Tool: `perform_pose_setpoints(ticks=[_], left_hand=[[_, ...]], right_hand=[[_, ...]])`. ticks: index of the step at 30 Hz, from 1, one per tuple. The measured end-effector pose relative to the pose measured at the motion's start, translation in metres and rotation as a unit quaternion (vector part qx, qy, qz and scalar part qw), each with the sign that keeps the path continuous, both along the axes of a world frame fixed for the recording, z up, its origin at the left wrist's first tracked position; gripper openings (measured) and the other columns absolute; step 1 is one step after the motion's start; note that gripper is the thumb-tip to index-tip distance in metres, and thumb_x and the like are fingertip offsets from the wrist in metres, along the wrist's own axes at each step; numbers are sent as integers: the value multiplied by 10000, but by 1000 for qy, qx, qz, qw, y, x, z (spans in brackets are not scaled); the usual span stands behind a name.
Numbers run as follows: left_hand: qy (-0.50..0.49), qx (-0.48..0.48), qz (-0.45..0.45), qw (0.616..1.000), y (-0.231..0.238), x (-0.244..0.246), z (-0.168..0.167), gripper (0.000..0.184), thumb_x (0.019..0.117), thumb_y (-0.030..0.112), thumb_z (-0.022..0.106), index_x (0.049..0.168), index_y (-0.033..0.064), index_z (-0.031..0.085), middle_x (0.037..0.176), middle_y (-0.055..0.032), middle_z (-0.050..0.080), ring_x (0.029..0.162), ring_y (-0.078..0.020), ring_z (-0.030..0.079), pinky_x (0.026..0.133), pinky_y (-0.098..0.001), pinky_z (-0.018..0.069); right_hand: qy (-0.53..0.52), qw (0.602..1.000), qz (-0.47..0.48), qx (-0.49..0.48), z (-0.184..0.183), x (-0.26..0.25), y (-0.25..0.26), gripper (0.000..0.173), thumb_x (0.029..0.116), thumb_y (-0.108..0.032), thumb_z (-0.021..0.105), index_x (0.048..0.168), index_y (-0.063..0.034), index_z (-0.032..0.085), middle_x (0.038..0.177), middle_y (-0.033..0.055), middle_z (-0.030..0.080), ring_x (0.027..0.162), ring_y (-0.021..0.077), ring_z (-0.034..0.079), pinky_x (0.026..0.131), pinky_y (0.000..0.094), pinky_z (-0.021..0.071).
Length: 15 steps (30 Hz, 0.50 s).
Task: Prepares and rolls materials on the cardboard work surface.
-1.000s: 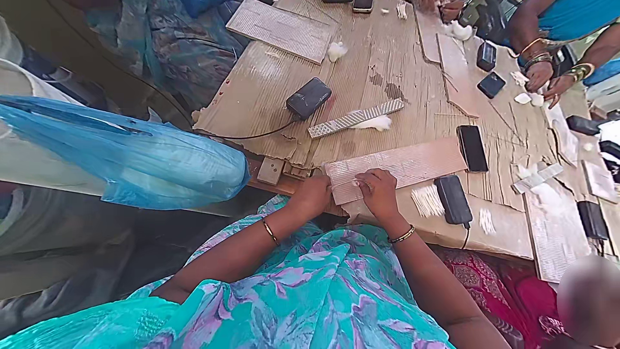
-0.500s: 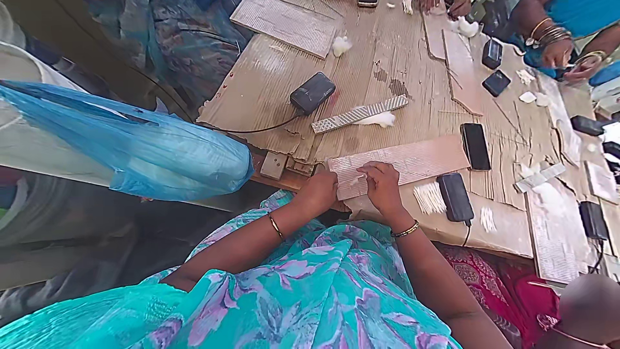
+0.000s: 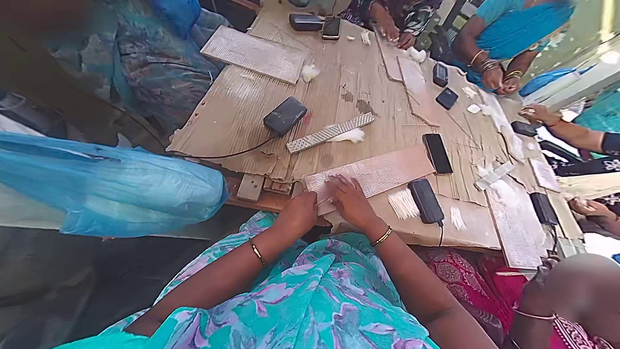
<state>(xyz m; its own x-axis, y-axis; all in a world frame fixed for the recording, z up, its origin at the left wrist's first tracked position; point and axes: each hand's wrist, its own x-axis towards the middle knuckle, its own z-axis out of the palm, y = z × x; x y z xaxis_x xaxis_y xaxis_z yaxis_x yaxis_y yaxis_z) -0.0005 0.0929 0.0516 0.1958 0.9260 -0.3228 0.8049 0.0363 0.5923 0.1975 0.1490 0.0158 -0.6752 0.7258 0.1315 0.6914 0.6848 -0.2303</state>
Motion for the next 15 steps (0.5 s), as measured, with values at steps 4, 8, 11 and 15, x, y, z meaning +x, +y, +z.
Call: perform_pose_setpoints(ticks=[4, 8, 11, 15], left_hand=[[-1, -7, -4, 1000, 2, -2, 1, 286, 1081, 182, 505, 1203, -45, 630, 1216, -230, 649, 1182, -372, 635, 1038, -541, 486], [-8, -10, -38, 999, -12, -7, -11, 282, 1089, 201, 501, 1161, -28, 649, 1144, -209, 674, 1107, -353, 666, 990, -543, 515], [-19, -40, -62, 997, -17, -7, -11, 323, 1106, 225, 463, 1214, -29, 631, 1195, -215, 661, 1156, -347, 649, 1025, -535, 494], [-41, -26, -31, 998, -13, -10, -8, 296, 1102, 182, 465, 1192, -42, 636, 1181, -221, 660, 1136, -351, 653, 1019, -519, 500]], right_hand=[[-114, 990, -12, -80, 0, 6, -18, 774, 1055, -608, 311, 1640, -107, 237, 1718, 67, 190, 1596, 239, 115, 1234, 661, 26], [-142, 987, 8, -72, 2, 28, -49, 832, 1033, -661, 287, 1626, -78, 267, 1704, 92, 234, 1586, 254, 173, 1226, 678, 54], [-151, 984, 20, -92, 9, 48, -63, 835, 1027, -678, 260, 1622, -93, 290, 1694, 86, 267, 1575, 271, 214, 1205, 709, 70], [-49, 998, -9, -31, 9, 55, -54, 760, 1057, -584, 292, 1572, -31, 381, 1643, 127, 370, 1536, 314, 315, 1155, 768, 135]])
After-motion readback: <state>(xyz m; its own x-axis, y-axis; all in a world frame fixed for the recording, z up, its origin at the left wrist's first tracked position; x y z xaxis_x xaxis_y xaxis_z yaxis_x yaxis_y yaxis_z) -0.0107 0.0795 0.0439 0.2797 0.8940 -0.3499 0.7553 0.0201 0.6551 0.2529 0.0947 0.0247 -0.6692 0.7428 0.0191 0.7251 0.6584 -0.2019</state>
